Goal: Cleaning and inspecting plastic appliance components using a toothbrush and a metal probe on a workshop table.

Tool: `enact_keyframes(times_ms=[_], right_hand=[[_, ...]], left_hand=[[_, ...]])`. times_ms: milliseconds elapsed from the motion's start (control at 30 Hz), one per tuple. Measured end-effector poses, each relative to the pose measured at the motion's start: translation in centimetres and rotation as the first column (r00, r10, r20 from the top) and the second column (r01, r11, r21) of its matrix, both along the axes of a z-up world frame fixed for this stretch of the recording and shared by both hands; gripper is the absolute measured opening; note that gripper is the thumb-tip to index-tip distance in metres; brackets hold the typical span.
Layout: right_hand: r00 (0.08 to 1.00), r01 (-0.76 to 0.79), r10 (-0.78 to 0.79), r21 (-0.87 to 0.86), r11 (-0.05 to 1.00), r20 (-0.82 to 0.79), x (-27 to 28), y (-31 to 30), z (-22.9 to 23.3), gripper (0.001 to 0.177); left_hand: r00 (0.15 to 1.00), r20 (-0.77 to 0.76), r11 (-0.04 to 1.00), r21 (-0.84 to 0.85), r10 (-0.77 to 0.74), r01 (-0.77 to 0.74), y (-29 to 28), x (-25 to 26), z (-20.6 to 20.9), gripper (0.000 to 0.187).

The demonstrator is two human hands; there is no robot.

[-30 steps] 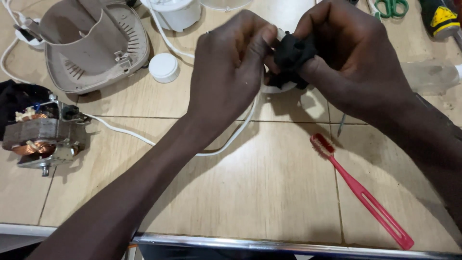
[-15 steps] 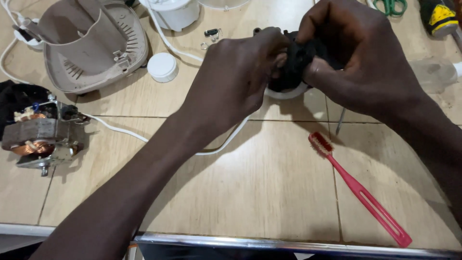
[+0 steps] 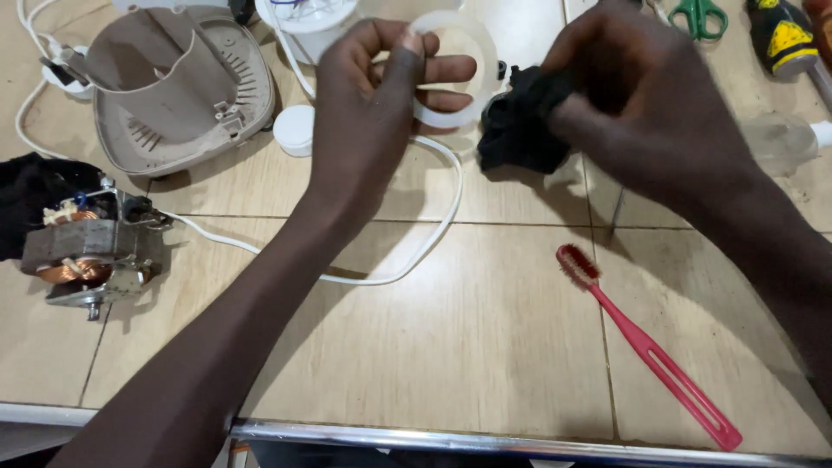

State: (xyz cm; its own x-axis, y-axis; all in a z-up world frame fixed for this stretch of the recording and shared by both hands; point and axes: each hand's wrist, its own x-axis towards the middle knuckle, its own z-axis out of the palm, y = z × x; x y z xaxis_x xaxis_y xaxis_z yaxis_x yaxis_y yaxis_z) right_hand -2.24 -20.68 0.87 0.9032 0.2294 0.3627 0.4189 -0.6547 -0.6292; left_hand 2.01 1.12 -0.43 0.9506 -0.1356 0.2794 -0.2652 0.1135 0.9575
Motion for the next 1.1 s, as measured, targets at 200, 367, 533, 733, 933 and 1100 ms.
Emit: enact_keyframes(times_ms=[200,367,533,733,933,1100], right_hand=[[0.97,0.011,-0.025,0.058,0.998,0.244,-0.2,-0.9,-0.2,0.018],[0.962,-0.117,0.106,0.028,0.993,0.251,-1.1,1.4,0.4,0.03],[0.923,-0.006,0.133,-0.333,0.943,0.361,0.4,-0.7,-0.3,0.026],[0.896,-0.096,0.187,-0.235,0.967,0.403,-1.4,0.7,1.5,0.026],[0.955,-0.161,0.236,-0.354,0.921,0.18,0.2,-0.3,-0.3,0.039],[0.933,0.103,0.072,-0.455,0.885,0.352,0.7,-3.3,0.5,0.034]], left_hand=[[0.927,-0.307,0.956,-0.259,-0.215,0.136,-1.0,-1.2,1.4,0.031],[0.863,-0.345,0.87,-0.455,-0.368,0.189,-1.3,-1.0,0.4,0.049],[0.855,-0.332,0.854,-0.474,-0.399,0.214,-0.5,-0.8,0.6,0.05],[0.84,-0.37,0.844,-0.507,-0.396,0.175,-1.4,-1.1,0.3,0.049],[0.862,-0.339,0.873,-0.44,-0.378,0.21,-1.1,-1.1,0.2,0.049],[0.865,-0.335,0.883,-0.414,-0.375,0.223,-0.6,-0.7,0.4,0.048]])
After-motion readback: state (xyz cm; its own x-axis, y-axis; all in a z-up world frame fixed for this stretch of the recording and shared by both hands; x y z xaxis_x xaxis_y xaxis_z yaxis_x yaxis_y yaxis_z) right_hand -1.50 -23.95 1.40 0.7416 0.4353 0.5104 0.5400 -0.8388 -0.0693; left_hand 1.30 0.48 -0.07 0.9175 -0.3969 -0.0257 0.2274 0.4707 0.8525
